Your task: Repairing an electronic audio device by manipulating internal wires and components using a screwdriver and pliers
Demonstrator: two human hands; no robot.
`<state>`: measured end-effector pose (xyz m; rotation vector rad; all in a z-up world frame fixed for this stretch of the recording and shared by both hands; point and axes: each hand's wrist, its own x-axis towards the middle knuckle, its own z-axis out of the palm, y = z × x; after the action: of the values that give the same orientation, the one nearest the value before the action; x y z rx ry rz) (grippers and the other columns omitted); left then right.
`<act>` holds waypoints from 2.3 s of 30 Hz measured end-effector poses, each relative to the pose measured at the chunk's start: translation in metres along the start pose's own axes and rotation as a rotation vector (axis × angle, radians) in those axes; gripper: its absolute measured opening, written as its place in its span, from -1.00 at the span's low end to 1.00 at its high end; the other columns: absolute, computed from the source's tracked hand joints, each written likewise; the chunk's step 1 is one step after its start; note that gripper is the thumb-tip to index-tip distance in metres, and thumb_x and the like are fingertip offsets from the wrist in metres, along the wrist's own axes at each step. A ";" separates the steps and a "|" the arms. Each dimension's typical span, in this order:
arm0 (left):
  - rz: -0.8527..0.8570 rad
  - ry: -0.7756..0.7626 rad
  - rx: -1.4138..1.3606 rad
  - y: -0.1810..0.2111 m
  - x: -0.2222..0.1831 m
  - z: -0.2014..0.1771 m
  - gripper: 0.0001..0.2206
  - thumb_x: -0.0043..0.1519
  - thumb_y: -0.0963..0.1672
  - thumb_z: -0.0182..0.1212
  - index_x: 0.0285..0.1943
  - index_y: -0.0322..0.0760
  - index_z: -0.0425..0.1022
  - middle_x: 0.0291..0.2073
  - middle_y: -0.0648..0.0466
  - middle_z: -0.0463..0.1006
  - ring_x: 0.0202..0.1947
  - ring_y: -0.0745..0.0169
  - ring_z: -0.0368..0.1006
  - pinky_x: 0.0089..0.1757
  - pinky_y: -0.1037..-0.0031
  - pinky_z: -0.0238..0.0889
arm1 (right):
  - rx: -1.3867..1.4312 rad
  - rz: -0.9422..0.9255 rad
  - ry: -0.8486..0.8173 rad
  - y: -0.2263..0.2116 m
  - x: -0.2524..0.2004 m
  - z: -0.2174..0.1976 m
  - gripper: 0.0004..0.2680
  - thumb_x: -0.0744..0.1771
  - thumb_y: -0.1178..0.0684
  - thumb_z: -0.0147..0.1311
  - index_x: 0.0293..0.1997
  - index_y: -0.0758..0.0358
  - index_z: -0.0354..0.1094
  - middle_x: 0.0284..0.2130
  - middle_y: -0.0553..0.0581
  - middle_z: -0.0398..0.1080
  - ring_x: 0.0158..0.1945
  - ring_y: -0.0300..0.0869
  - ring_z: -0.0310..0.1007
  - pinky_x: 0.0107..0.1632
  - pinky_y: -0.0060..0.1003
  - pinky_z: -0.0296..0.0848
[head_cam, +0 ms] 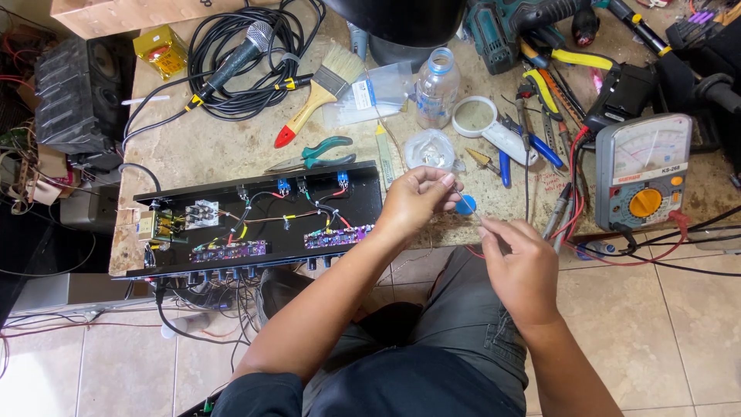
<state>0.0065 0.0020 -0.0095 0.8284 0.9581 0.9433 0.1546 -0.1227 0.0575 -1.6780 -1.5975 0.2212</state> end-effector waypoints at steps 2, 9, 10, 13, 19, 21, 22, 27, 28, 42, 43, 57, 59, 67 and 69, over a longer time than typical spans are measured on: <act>0.010 0.006 0.008 -0.004 0.002 0.001 -0.74 0.36 -0.14 0.24 0.08 -0.52 0.43 -0.20 -0.23 0.63 -0.26 0.12 0.64 -0.19 0.43 0.63 | -0.023 0.009 0.020 0.007 -0.002 0.004 -0.89 0.30 0.15 0.27 -0.15 0.05 0.62 -0.39 0.09 0.50 -0.27 0.04 0.56 -0.22 -0.14 0.50; 0.069 0.069 0.143 0.024 -0.020 0.022 -0.80 0.37 -0.16 0.18 0.00 -0.49 0.43 -0.32 -0.22 0.65 -0.37 0.17 0.64 -0.32 0.47 0.62 | -0.128 0.064 0.063 0.021 -0.007 0.011 -0.89 0.28 0.14 0.32 -0.20 -0.02 0.61 -0.39 -0.01 0.45 -0.30 -0.03 0.54 -0.25 -0.15 0.49; 0.068 0.069 0.143 0.022 -0.019 0.023 -0.80 0.37 -0.16 0.18 0.00 -0.49 0.43 -0.32 -0.22 0.65 -0.37 0.17 0.64 -0.32 0.47 0.62 | -0.128 0.065 0.063 0.021 -0.007 0.011 -0.89 0.28 0.14 0.32 -0.20 -0.02 0.61 -0.39 -0.01 0.45 -0.30 -0.03 0.54 -0.25 -0.15 0.49; 0.077 0.067 0.133 0.013 -0.011 0.022 -0.80 0.37 -0.15 0.19 0.00 -0.48 0.43 -0.31 -0.24 0.65 -0.36 0.17 0.64 -0.31 0.46 0.61 | -0.143 0.043 0.053 0.021 -0.005 0.008 -0.91 0.30 0.12 0.31 -0.17 -0.03 0.61 -0.41 -0.02 0.42 -0.32 -0.06 0.54 -0.26 -0.19 0.48; 0.029 0.053 0.069 0.009 -0.004 0.017 -0.76 0.36 -0.15 0.21 0.00 -0.55 0.42 -0.27 -0.28 0.65 -0.33 0.17 0.64 -0.28 0.47 0.61 | -0.091 -0.040 -0.072 0.014 0.001 0.003 -0.86 0.40 0.19 0.06 -0.03 0.26 0.57 -0.36 0.22 0.47 -0.26 0.14 0.55 -0.24 -0.09 0.51; 0.019 0.059 0.060 0.011 -0.004 0.017 -0.75 0.36 -0.14 0.21 0.01 -0.56 0.41 -0.26 -0.28 0.65 -0.34 0.18 0.64 -0.29 0.49 0.61 | -0.153 -0.092 -0.087 0.019 0.001 0.006 -0.86 0.38 0.18 0.10 -0.01 0.27 0.56 -0.33 0.24 0.50 -0.22 0.12 0.57 -0.20 -0.09 0.53; 0.020 0.059 0.059 0.011 -0.005 0.018 -0.75 0.36 -0.14 0.21 0.01 -0.56 0.41 -0.26 -0.28 0.65 -0.34 0.18 0.64 -0.29 0.49 0.61 | -0.153 -0.093 -0.087 0.019 -0.001 0.007 -0.86 0.38 0.18 0.10 -0.01 0.27 0.56 -0.33 0.24 0.50 -0.22 0.12 0.57 -0.20 -0.09 0.53; 0.003 0.065 0.051 -0.001 -0.001 0.014 -0.72 0.36 -0.14 0.22 0.02 -0.59 0.41 -0.25 -0.29 0.64 -0.33 0.18 0.64 -0.27 0.48 0.61 | -0.325 -0.014 0.046 0.025 -0.007 0.013 -0.92 0.31 0.02 0.27 -0.17 -0.16 0.57 -0.39 -0.07 0.42 -0.31 -0.07 0.55 -0.27 -0.16 0.53; 0.004 0.065 0.050 0.002 -0.002 0.014 -0.72 0.36 -0.14 0.22 0.02 -0.59 0.41 -0.25 -0.29 0.64 -0.33 0.18 0.64 -0.27 0.48 0.61 | -0.325 -0.015 0.046 0.026 -0.007 0.014 -0.92 0.31 0.02 0.27 -0.17 -0.16 0.57 -0.39 -0.07 0.42 -0.31 -0.07 0.55 -0.27 -0.16 0.53; -0.152 0.073 -0.073 0.016 -0.014 0.016 -0.71 0.28 -0.10 0.34 0.04 -0.41 0.46 -0.24 -0.11 0.67 -0.27 0.20 0.65 -0.21 0.42 0.61 | -0.141 -0.139 -0.065 0.002 0.045 0.018 -0.80 0.39 0.02 0.18 0.09 0.23 0.53 -0.27 0.16 0.50 -0.19 0.10 0.58 -0.18 -0.07 0.56; -0.146 0.078 -0.077 0.010 -0.010 0.013 -0.71 0.28 -0.10 0.34 0.04 -0.41 0.46 -0.24 -0.11 0.67 -0.27 0.20 0.65 -0.21 0.42 0.61 | -0.139 -0.147 -0.068 0.004 0.047 0.021 -0.80 0.39 0.02 0.18 0.09 0.23 0.53 -0.27 0.16 0.50 -0.19 0.10 0.58 -0.18 -0.07 0.56; 0.516 0.394 0.525 0.061 -0.057 -0.005 -0.85 0.25 -0.02 0.21 -0.23 -0.10 0.54 -0.28 0.20 0.66 -0.21 0.31 0.58 -0.17 0.46 0.39 | -0.385 -0.363 -0.085 0.023 0.056 0.042 -0.96 0.34 0.12 0.33 -0.17 0.12 0.64 -0.31 0.17 0.55 -0.22 0.04 0.53 -0.16 -0.07 0.44; 0.557 0.374 0.579 0.088 -0.083 -0.037 -0.86 0.27 -0.04 0.20 -0.17 -0.09 0.59 -0.22 0.17 0.67 -0.17 0.28 0.60 -0.12 0.47 0.38 | -0.414 -0.329 -0.150 0.028 0.057 0.046 -0.95 0.35 0.08 0.31 -0.15 0.09 0.64 -0.28 0.17 0.56 -0.21 0.06 0.54 -0.17 -0.05 0.43; 0.621 0.243 0.996 0.145 -0.142 -0.179 -0.87 0.29 -0.12 0.25 -0.08 -0.18 0.67 -0.16 0.08 0.72 -0.13 0.25 0.63 -0.02 0.43 0.45 | -0.518 -0.226 -0.379 0.034 0.062 0.059 -0.87 0.36 -0.09 0.24 -0.11 0.00 0.66 -0.26 0.09 0.58 -0.18 0.06 0.56 -0.17 -0.06 0.44; 0.591 0.157 1.162 0.148 -0.143 -0.206 -0.92 0.23 -0.14 0.35 -0.16 -0.18 0.69 -0.20 0.11 0.73 -0.17 0.24 0.64 -0.11 0.43 0.39 | -0.493 -0.151 -0.421 0.020 0.064 0.056 -0.82 0.34 -0.15 0.26 -0.09 0.02 0.64 -0.25 0.18 0.58 -0.14 0.13 0.56 -0.13 0.00 0.44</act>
<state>-0.2633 -0.0427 0.0917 2.1227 1.4448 0.9010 0.1475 -0.0399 0.0315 -1.9529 -2.2231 0.1114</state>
